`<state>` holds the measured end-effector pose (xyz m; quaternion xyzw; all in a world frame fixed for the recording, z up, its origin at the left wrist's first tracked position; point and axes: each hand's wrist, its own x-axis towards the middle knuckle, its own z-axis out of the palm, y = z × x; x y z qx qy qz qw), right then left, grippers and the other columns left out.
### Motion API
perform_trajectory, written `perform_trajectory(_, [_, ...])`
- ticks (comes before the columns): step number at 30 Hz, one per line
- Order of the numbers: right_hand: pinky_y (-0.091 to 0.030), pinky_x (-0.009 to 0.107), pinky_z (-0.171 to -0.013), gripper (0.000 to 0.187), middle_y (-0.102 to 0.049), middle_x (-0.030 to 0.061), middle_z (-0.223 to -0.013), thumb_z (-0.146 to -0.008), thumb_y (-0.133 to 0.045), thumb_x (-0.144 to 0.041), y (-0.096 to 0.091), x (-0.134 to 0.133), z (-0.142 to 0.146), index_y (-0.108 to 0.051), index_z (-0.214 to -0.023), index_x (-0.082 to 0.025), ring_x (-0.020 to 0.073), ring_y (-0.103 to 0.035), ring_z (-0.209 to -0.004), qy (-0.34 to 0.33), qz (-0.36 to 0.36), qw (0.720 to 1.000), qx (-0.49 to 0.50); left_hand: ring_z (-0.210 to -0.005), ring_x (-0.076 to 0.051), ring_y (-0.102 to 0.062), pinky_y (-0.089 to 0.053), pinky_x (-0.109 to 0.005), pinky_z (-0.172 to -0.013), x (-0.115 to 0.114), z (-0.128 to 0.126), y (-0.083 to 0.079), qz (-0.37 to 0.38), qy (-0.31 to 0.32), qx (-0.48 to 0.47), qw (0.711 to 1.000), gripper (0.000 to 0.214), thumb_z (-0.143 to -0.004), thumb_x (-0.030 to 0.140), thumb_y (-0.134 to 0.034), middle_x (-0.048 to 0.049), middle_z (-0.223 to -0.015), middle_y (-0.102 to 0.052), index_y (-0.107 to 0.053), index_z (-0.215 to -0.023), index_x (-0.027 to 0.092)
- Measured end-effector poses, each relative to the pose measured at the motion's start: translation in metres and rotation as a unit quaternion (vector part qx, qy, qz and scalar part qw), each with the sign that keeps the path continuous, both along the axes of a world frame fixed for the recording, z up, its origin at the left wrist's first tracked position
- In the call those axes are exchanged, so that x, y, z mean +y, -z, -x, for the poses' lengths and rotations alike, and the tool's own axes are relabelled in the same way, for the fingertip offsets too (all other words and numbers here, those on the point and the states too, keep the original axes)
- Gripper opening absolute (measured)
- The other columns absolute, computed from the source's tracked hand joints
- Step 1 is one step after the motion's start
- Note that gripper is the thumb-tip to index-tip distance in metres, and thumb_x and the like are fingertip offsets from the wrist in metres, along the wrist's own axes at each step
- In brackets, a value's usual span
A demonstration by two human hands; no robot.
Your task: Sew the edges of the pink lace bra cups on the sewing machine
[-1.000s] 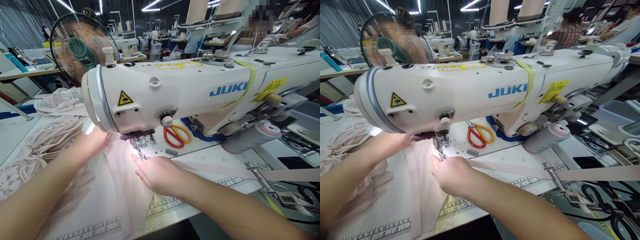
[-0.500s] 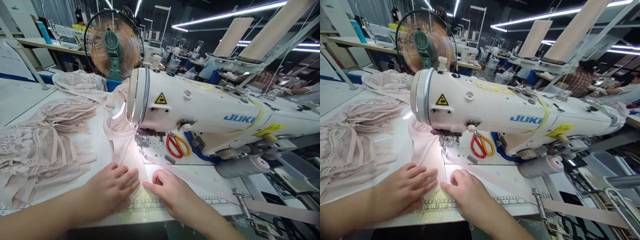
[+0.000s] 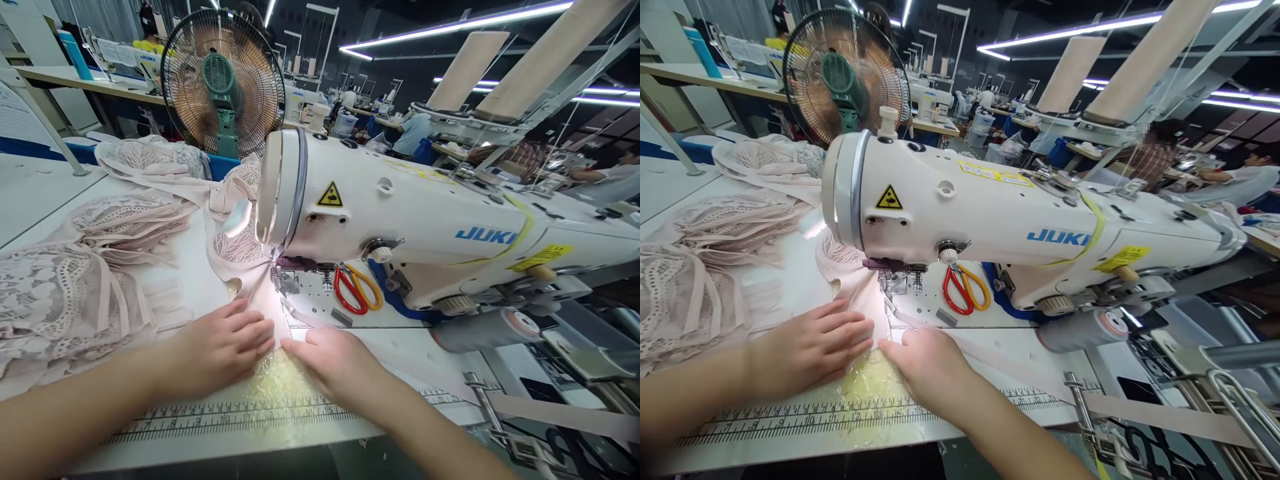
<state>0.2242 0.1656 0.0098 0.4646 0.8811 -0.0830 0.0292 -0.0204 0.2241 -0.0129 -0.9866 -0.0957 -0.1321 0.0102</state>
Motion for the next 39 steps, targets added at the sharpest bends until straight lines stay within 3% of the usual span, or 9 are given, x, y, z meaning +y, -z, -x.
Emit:
perform_trajectory(5, [-0.020,0.028,-0.050,0.043,-0.067,0.0047,-0.078,-0.086,-0.044,-0.016,-0.007,0.010,0.006,-0.056,-0.128,-0.022,0.0171,-0.054,-0.068,0.016,0.025,0.999,-0.015,-0.118,-0.027,-0.054,-0.033,-0.049,-0.109,0.014,0.000,-0.008,0.018,-0.007,0.007,1.000,0.036,-0.095,0.020,-0.041,-0.0128,-0.126,-0.061,-0.057,-0.128,0.019])
perform_trajectory(11, [-0.018,0.028,-0.046,0.054,-0.067,0.0040,-0.074,-0.084,-0.048,-0.017,-0.020,0.021,0.017,-0.047,-0.138,-0.024,0.0160,-0.050,-0.056,0.052,0.065,0.992,-0.095,-0.121,-0.027,-0.052,-0.037,-0.046,-0.105,0.030,0.003,-0.011,0.018,-0.012,0.038,0.999,0.037,-0.096,0.019,-0.040,-0.0112,-0.126,-0.061,-0.056,-0.129,0.022])
perform_trajectory(18, [-0.025,0.026,-0.045,0.077,-0.068,0.0071,-0.075,-0.080,-0.050,-0.010,-0.036,0.029,0.034,-0.022,-0.151,-0.022,0.0198,-0.057,-0.058,0.073,0.124,0.971,-0.193,-0.123,-0.028,-0.051,-0.032,-0.051,-0.109,0.047,0.002,-0.017,0.020,-0.019,0.091,0.996,0.041,-0.099,0.020,-0.031,-0.0122,-0.130,-0.059,-0.055,-0.131,0.021])
perform_trajectory(24, [-0.033,0.028,-0.047,0.070,-0.070,0.0109,-0.076,-0.086,-0.046,-0.015,-0.042,0.034,0.048,-0.020,-0.151,-0.015,0.0255,-0.064,-0.065,0.114,0.145,0.959,-0.216,-0.122,-0.026,-0.052,-0.037,-0.046,-0.108,0.056,-0.002,-0.020,0.042,-0.028,0.078,0.996,0.040,-0.098,0.018,-0.032,-0.0117,-0.128,-0.060,-0.059,-0.128,0.021])
perform_trajectory(29, [-0.039,0.031,-0.048,0.059,-0.070,0.0130,-0.073,-0.095,-0.037,-0.028,-0.037,0.038,0.057,-0.024,-0.149,-0.008,0.0253,-0.064,-0.061,0.126,0.114,0.965,-0.202,-0.119,-0.027,-0.053,-0.042,-0.044,-0.102,0.066,-0.004,-0.021,-0.002,-0.021,0.099,0.995,0.042,-0.097,0.015,-0.029,-0.0132,-0.128,-0.060,-0.059,-0.127,0.019])
perform_trajectory(34, [-0.043,0.030,-0.048,0.059,-0.070,0.0119,-0.068,-0.096,-0.040,-0.032,-0.029,0.036,0.062,-0.028,-0.148,-0.006,0.0211,-0.062,-0.053,0.128,0.088,0.969,-0.193,-0.119,-0.026,-0.054,-0.041,-0.043,-0.104,0.079,-0.002,-0.016,-0.068,-0.026,0.103,0.992,0.039,-0.097,0.013,-0.032,-0.0136,-0.128,-0.060,-0.059,-0.125,0.017])
perform_trajectory(39, [-0.046,0.033,-0.048,0.060,-0.070,0.0106,-0.070,-0.096,-0.040,-0.030,-0.021,0.021,0.061,-0.025,-0.148,-0.005,0.0243,-0.066,-0.061,0.127,0.093,0.971,-0.179,-0.125,-0.023,-0.051,-0.035,-0.040,-0.109,0.095,0.001,-0.011,-0.072,-0.060,0.103,0.990,0.038,-0.097,0.013,-0.038,-0.0099,-0.131,-0.059,-0.056,-0.128,0.023])
